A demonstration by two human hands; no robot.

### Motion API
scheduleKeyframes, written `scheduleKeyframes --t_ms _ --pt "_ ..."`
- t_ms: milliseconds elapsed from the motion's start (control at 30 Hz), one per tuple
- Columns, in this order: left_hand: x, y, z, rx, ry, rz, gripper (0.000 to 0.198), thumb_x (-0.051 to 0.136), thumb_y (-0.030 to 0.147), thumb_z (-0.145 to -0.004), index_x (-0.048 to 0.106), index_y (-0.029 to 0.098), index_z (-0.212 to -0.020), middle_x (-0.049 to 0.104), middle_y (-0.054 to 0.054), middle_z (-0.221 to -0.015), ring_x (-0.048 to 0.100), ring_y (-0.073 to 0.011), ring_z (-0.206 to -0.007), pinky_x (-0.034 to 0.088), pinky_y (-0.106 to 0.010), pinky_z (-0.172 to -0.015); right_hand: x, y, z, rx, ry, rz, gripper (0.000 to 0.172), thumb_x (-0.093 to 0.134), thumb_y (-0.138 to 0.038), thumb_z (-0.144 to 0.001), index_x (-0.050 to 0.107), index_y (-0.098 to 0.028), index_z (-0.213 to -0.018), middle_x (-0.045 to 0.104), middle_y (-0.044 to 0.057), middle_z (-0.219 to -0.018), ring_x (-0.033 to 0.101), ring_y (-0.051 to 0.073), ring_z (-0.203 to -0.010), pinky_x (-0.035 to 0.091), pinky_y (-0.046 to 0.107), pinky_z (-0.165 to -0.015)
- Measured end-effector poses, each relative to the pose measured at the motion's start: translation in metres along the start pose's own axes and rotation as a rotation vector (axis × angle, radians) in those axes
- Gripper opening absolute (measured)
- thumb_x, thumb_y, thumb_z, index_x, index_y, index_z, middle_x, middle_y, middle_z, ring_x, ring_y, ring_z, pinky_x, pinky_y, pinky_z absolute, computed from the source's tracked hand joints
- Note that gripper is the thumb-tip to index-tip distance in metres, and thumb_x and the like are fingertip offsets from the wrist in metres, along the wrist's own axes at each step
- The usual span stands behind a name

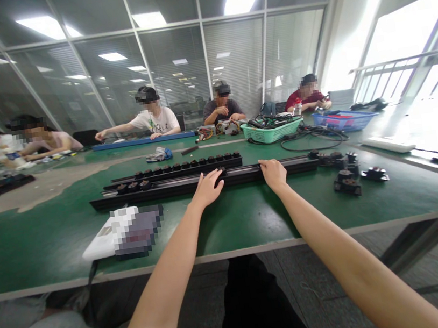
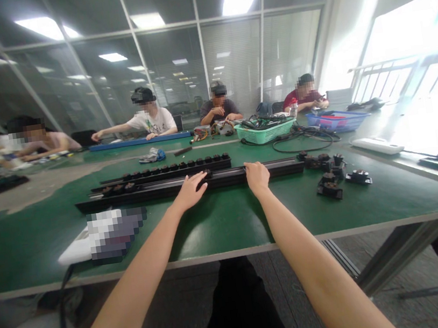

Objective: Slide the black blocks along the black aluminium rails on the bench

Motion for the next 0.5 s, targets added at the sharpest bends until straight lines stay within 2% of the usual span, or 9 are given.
scheduleKeyframes --t_ms 500 --pt "0.0001 -0.0001 -0.0003 0.003 0.002 0.004 0.052 0.043 0.036 -0.104 0.052 0.022 -0.153 0.049 -0.012 -0.163 0.043 -0.0235 -0.153 0.014 -0.058 -0.132 -0.0005 -0.0022 0.0007 0.029 0.02 -0.029 0.042 0.045 -0.024 -0.106 0.072 -0.027 -0.137 0.074 0.012 -0.128 0.069 0.022 -0.114 0.051 0.032 -0.098"
Point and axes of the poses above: each hand's wrist, its own z-axis away from the middle knuckle, its own x-axis out of the palm, y = z × x, the point moved 3 cm from there along -z, towards the middle knuckle
